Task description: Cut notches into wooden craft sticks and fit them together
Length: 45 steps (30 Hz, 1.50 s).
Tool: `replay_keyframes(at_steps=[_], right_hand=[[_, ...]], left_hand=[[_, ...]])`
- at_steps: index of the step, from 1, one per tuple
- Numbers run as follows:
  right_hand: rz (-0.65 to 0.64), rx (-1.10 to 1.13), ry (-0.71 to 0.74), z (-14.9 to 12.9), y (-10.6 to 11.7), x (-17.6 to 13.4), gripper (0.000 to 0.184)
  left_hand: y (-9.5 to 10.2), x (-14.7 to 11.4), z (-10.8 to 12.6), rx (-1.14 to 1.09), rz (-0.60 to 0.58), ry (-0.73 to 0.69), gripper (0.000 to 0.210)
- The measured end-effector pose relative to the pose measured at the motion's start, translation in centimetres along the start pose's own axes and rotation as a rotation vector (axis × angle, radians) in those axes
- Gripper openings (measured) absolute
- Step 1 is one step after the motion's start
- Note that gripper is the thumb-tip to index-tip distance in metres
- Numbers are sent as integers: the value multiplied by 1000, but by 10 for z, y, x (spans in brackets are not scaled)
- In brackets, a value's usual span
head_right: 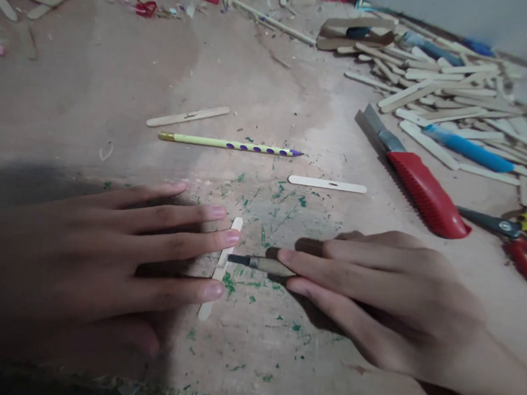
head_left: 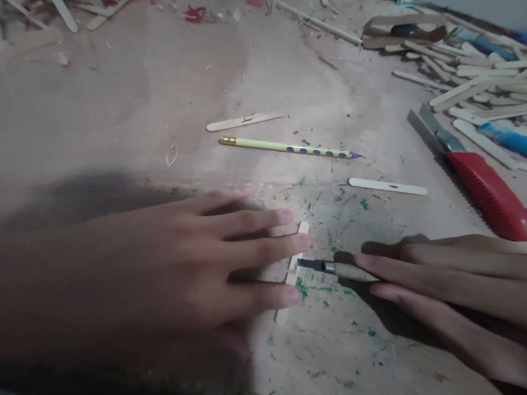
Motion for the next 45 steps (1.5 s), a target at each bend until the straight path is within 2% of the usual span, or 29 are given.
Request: replay_keyframes(at_steps=[6,9,11,13,15,18,20,23,25,30,35,39,41,45], right_hand=[[-41,-46,64,-3,-3,1,33],[-33,-57,50,-1,-4,-3,33],[-32,-31,18,3,-3,-4,35],[-94,13,-13,6,-7,-2,37],[-154,30,6,3,-9,1,36],[-176,3,56,-2,-10,6,31],[-133,10,49,0,-8,7,30],[-43,62,13,5,-4,3,31],[-11,71,15,6,-4,-1,33],[-7,38,5,7,-8,-4,36],[-43,21,-8,6,-7,-5,35],[-202,57,-9,7,-10,-7,48],[-238,46,-7,9,-9,-7,51],[-227,28,28,7,-9,0,37]], left_hand=[[0,0,-2,-23,3,6,38],[-2,0,-2,-39,9,25,41],[-2,0,-1,-62,28,70,40],[-2,2,0,-86,56,140,39],[-1,4,5,-96,76,207,39],[-3,7,19,-95,76,228,39],[-4,7,24,-90,73,234,39],[-2,3,17,-83,79,258,39],[0,-1,7,-87,83,236,37],[-3,-5,-1,-78,27,36,38],[-3,-3,-2,-52,43,53,37],[-5,-2,-1,-32,32,50,39],[-5,-2,0,-32,36,38,37],[-3,-5,-2,-33,51,52,36]])
Point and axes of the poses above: each hand's wrist, its own x-axis towards the middle knuckle, its own y-axis out of the back of the hand, z = x × y, the point moved 10 cm from there along x, towards the middle knuckle, and after that the axes turned 15 degrees about x, right-handed, at the moved point
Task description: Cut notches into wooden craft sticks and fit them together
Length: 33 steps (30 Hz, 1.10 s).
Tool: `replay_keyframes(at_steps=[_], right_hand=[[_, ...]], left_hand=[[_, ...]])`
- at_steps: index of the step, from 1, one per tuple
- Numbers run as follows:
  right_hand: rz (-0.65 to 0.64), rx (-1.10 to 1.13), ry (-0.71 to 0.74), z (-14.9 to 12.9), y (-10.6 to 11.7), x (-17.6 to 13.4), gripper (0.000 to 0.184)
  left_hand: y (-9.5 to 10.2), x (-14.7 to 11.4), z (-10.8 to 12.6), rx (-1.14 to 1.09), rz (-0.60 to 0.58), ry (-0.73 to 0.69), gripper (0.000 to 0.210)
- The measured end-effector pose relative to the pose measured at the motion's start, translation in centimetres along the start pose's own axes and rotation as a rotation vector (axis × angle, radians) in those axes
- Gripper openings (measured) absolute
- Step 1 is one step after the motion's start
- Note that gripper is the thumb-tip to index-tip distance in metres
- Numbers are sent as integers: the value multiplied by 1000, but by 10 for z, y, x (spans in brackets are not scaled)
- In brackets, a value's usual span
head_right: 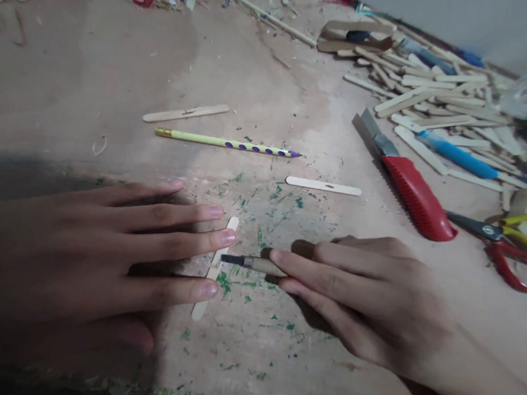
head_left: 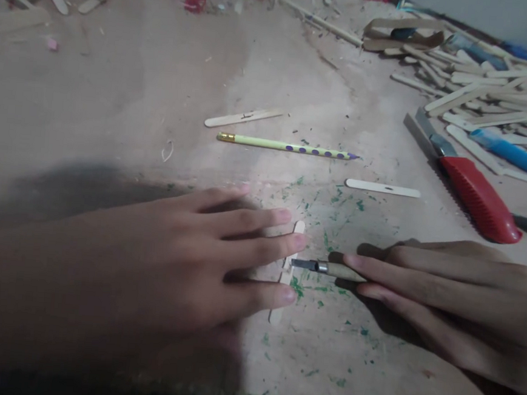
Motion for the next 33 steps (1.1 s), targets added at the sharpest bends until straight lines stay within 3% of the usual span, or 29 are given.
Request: replay_keyframes(at_steps=[6,10,14,19,23,27,33], right_hand=[[100,30,28,-5,-1,5,29],[225,87,5,-1,1,0,32],[221,110,13,-2,-2,2,32],[239,119,24,-5,1,3,31],[277,96,21,-4,4,0,30],[306,85,-2,-2,6,-2,32],[224,84,14,-5,-1,1,33]], left_hand=[[1,4,1,24,-25,-72,35],[12,9,-4,-7,77,-56,37],[14,10,-12,21,106,0,37],[18,17,-2,159,86,-109,44],[24,17,-5,73,100,-42,43],[17,7,-7,16,68,13,33],[3,0,-19,-130,49,207,26]])
Point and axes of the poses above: each hand's wrist, its own x-axis towards the middle knuckle, its own y-axis out of the back of the hand, z = x × y, the point moved 10 cm from there along x, towards the middle knuckle, and after that the axes turned 15 degrees about x, right-handed, at the moved point
